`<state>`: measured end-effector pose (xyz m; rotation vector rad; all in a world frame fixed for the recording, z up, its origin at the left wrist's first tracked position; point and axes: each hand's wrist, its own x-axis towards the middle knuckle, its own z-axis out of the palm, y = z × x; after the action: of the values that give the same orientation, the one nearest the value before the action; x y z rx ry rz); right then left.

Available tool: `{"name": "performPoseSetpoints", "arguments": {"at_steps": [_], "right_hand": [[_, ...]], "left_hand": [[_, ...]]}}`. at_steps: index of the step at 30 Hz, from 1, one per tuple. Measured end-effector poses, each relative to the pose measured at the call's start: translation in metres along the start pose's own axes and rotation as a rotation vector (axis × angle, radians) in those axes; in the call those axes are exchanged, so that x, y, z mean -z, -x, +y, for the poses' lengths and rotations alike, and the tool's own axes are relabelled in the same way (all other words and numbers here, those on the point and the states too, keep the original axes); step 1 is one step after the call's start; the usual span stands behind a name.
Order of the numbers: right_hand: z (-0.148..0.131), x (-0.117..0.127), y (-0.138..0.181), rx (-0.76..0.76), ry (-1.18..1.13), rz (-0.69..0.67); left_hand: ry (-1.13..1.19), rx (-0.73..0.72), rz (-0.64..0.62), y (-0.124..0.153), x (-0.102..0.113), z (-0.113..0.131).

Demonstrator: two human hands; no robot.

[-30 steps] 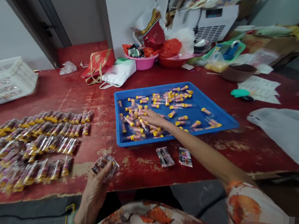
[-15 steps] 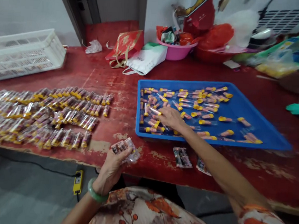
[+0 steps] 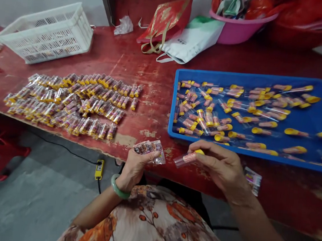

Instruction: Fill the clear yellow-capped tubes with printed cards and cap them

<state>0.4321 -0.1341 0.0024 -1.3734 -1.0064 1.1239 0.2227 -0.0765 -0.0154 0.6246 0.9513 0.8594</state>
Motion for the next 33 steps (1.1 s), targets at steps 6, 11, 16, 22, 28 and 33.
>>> {"name": "performPoseSetpoints", "arguments": {"at_steps": [6,11,16,22,28,33], "right_hand": [[-0.005,-0.013,0.007,0.142,0.089,0.039],[-0.003,-0.026,0.016,0.348,0.145,-0.106],[0.013,-0.044,0.03,0.415,0.184,0.032],[0.031,-0.062,0.04,0.647,0.282,0.277],[0.041,-0.072,0.045,0.658,0.351,0.358],[0.041,-0.075,0.046,0.701,0.445,0.46]], "left_hand": [[0.027,-0.028,0.041,0.002,0.009,0.0],[0.178,0.064,0.076,0.003,0.007,0.005],[0.275,0.144,0.139,0.005,0.002,0.007],[0.354,0.166,0.131,0.01,-0.008,0.007],[0.374,0.162,0.146,0.006,-0.007,0.004],[0.348,0.135,0.12,0.004,-0.005,-0.002]]}}
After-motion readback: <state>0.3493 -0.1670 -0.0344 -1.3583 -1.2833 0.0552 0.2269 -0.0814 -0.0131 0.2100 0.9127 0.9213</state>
